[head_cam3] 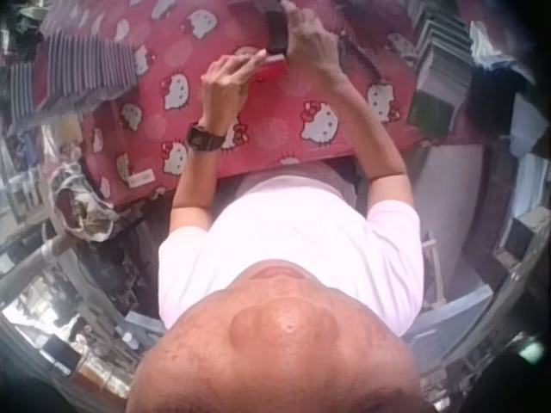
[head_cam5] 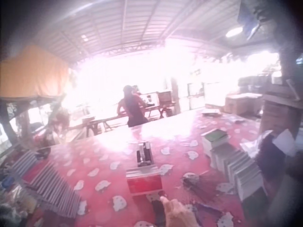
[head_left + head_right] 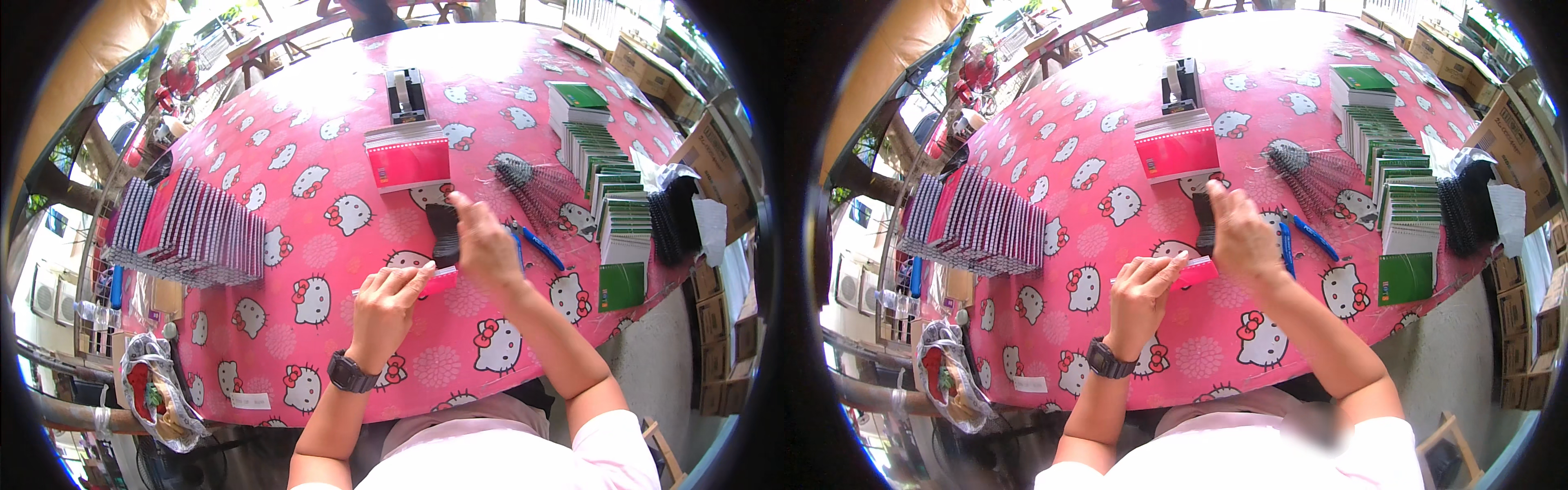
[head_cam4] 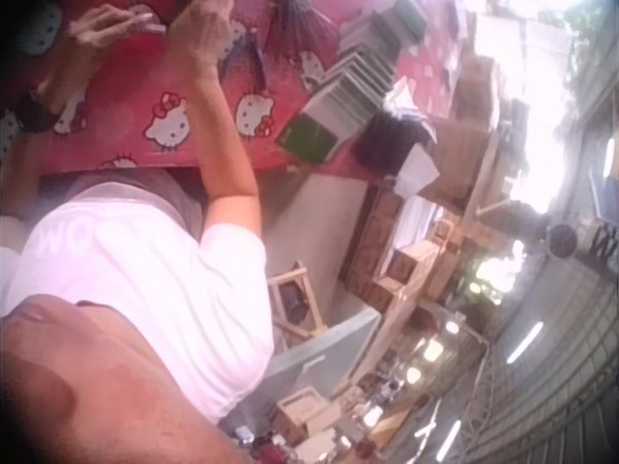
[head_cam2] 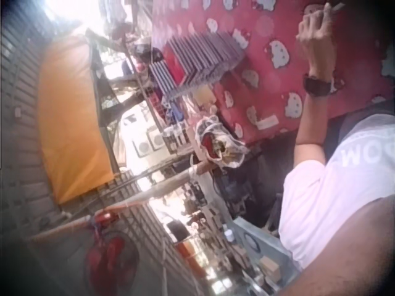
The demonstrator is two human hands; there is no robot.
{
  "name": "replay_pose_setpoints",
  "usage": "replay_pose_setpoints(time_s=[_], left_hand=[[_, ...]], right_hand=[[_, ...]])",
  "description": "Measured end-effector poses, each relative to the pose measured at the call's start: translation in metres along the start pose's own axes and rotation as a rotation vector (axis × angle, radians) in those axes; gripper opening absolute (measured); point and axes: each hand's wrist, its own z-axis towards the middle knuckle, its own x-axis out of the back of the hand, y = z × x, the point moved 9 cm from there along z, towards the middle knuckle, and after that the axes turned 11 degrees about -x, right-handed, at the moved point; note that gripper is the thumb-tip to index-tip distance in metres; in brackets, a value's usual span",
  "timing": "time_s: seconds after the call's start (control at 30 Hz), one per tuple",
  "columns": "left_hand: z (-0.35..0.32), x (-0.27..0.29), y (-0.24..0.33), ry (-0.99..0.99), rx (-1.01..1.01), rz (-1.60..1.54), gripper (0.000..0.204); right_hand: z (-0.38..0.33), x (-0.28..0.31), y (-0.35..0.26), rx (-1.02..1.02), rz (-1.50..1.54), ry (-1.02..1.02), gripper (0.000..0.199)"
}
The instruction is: The person assembles spiral-bound notebooks by inserting a black plastic cover into a pink notebook and securing it with a stapler. The person repeatedly picks up notebooks, aligns the cover, staples the binding, and stacks the finished units on the table.
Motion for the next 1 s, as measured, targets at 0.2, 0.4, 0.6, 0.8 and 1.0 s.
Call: replay_pose_setpoints(time_s=[0.2,0.4,0.6,0.8,1.0], left_hand=[[0.000,0.003,0.000,0.051,0.037,0.056,0.036],[-0.003,0.005,-0.005,0.146,0.090,0.003,0.023],[-0.002,0.005,-0.008,0.158,0.106,-0.020,0.016],[0.000,0.005,-0.008,0.133,0.105,-0.032,0.016],[-0.001,0.005,-0.008,0.133,0.116,-0.029,0.015]], right_hand=[[-0.003,0.002,-0.013,-0.009,0.196,-0.124,0.035],[-0.014,0.031,-0.002,0.165,0.576,-0.353,0.020],[-0.019,0.027,0.002,0.203,0.606,-0.469,0.027],[-0.020,0.023,0.002,0.238,0.590,-0.491,0.023],[-0.018,0.025,-0.003,0.304,0.601,-0.483,0.018]])
